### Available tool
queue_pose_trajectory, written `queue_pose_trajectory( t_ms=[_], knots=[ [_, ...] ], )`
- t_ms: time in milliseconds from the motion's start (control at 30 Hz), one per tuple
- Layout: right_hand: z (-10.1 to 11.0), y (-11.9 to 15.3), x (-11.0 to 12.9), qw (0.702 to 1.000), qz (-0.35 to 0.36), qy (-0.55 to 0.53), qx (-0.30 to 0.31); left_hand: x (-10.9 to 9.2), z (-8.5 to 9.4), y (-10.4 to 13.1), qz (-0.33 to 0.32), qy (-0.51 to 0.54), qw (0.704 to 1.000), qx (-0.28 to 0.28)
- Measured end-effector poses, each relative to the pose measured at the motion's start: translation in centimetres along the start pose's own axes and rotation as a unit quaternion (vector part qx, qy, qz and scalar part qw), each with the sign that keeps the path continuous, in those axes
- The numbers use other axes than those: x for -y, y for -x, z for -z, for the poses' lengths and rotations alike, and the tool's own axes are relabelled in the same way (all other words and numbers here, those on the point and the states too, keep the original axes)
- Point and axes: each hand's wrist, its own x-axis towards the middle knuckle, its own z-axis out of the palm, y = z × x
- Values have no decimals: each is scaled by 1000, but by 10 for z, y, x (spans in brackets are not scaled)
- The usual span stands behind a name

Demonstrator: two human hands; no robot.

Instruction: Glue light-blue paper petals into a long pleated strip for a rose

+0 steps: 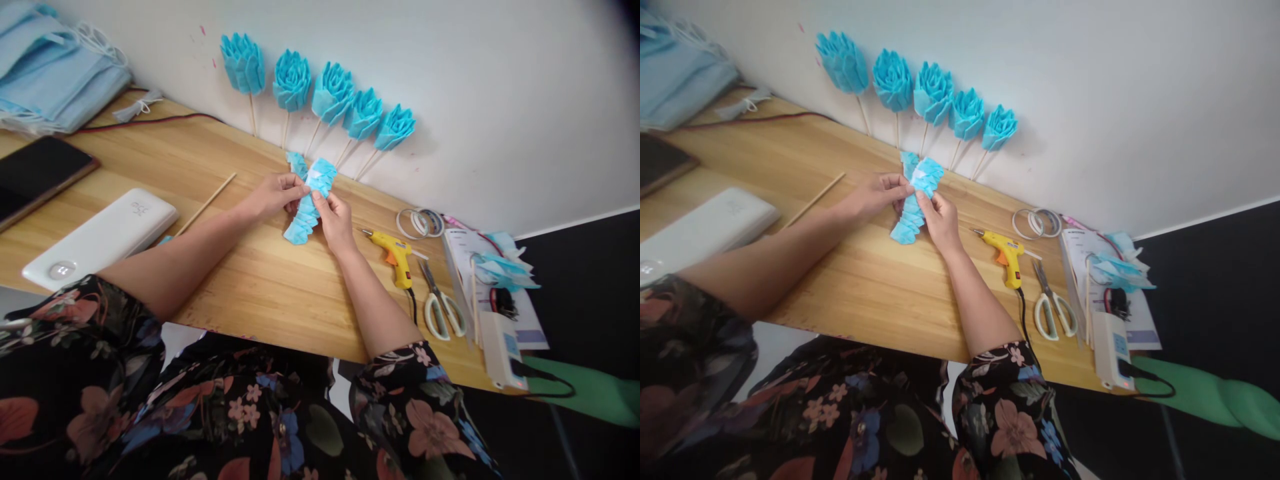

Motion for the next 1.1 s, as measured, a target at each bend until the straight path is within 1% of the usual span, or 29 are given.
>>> queue_pose_trajectory(
  t_ms=[167, 533, 767, 933, 1100],
  knots=[
    [-1, 0, 1, 1000, -6, -18, 8, 1, 0, -1, 3, -9, 1000, -3],
    [-1, -1, -2, 1000, -4, 17, 1, 5, -1, -3, -1, -19, 1000, -8],
    [-2, 0, 2, 1000, -2, -15, -2, 5, -1, -3, -3, -27, 1000, -7],
    [-1, 0, 1, 1000, -10, 13, 0, 4, -1, -3, -1, -29, 1000, -1],
    [0, 0, 1, 999, 7, 42, -5, 3, -2, -2, 6, -20, 1000, -6]
  ],
)
